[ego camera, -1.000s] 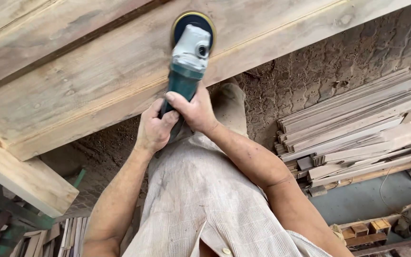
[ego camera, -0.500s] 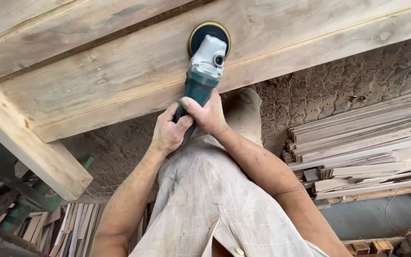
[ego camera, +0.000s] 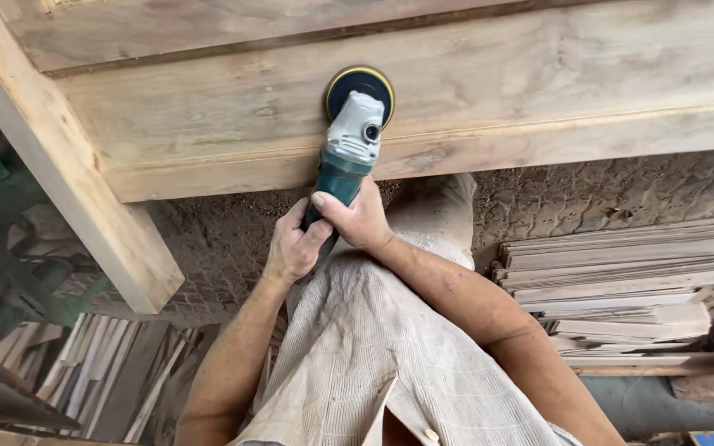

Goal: Sanding a large wooden piece using an angle grinder with a sanding disc attachment.

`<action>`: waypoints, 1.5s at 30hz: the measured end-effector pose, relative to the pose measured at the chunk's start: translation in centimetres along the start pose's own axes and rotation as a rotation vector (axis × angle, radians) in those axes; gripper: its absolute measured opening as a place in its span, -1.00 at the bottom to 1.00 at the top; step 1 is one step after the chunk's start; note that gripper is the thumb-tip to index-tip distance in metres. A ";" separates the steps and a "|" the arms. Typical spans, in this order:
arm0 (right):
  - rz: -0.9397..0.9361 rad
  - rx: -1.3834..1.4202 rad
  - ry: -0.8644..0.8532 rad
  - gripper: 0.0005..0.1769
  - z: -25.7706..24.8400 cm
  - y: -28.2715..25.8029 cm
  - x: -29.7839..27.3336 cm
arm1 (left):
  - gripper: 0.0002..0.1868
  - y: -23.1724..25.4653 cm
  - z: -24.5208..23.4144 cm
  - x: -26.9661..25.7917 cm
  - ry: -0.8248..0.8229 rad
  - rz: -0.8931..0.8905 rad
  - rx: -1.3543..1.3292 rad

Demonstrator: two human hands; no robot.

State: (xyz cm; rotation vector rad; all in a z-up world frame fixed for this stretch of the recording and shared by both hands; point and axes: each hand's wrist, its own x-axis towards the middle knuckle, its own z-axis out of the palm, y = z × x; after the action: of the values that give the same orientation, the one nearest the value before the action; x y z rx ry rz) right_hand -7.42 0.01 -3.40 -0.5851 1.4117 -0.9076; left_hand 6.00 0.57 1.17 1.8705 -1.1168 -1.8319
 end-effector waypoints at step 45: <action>0.328 -0.393 -0.516 -0.24 30.0 0.1 4.1 | -0.66 -9.1 -22.1 -2.8 0.537 0.120 -0.520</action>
State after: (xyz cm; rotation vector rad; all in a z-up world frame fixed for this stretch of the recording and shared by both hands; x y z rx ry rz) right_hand 21.64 -8.29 -2.59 -0.7867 1.1635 -0.1876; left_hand 29.98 1.80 0.20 1.7646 -0.4928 -1.2686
